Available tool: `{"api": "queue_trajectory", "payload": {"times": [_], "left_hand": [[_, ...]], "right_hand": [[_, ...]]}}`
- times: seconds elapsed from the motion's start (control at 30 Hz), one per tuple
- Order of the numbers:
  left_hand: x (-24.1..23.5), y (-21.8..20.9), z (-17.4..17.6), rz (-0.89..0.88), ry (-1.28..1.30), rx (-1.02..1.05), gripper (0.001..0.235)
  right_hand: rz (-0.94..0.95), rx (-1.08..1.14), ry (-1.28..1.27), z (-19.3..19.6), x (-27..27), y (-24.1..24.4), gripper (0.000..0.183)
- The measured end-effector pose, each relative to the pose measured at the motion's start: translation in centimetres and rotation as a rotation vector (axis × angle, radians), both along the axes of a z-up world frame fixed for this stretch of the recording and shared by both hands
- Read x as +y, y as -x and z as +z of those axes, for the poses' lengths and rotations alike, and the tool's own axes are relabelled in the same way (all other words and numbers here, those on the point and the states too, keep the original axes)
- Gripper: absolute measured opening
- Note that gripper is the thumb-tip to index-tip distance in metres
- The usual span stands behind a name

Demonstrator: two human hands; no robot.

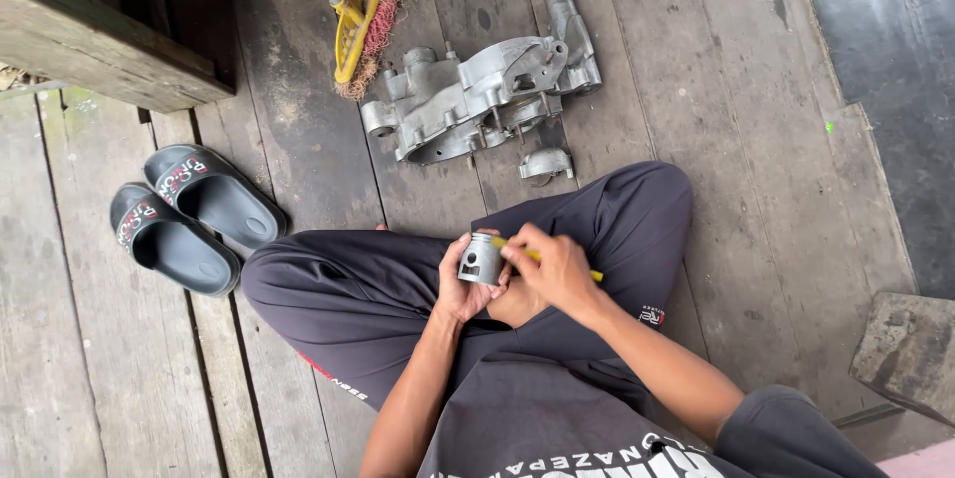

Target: The person cleans carbon deposits from a motorcycle piston using a small scraping tool while sitting on a wooden floor.

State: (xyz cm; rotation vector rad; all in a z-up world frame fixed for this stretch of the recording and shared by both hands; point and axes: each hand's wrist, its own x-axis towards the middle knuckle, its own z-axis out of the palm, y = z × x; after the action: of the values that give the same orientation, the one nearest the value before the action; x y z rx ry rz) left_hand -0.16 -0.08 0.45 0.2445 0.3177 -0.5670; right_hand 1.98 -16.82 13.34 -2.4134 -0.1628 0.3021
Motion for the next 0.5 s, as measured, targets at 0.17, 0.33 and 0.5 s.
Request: {"api": "queue_trajectory", "payload": {"times": [0.17, 0.33, 0.5], "left_hand": [[0.1, 0.0, 0.0, 0.004, 0.01, 0.013, 0.052], [0.1, -0.4, 0.1, -0.003, 0.025, 0.046, 0.052], [0.0, -0.2, -0.5, -0.016, 0.041, 0.016, 0.051]], "right_hand": [[0.04, 0.006, -0.09, 0.0, 0.7, 0.8, 0.013], [0.012, -0.003, -0.129, -1.0, 0.3, 0.9, 0.011], [0.055, -0.006, -0.141, -2.2, -1.4, -0.1, 0.011]]}}
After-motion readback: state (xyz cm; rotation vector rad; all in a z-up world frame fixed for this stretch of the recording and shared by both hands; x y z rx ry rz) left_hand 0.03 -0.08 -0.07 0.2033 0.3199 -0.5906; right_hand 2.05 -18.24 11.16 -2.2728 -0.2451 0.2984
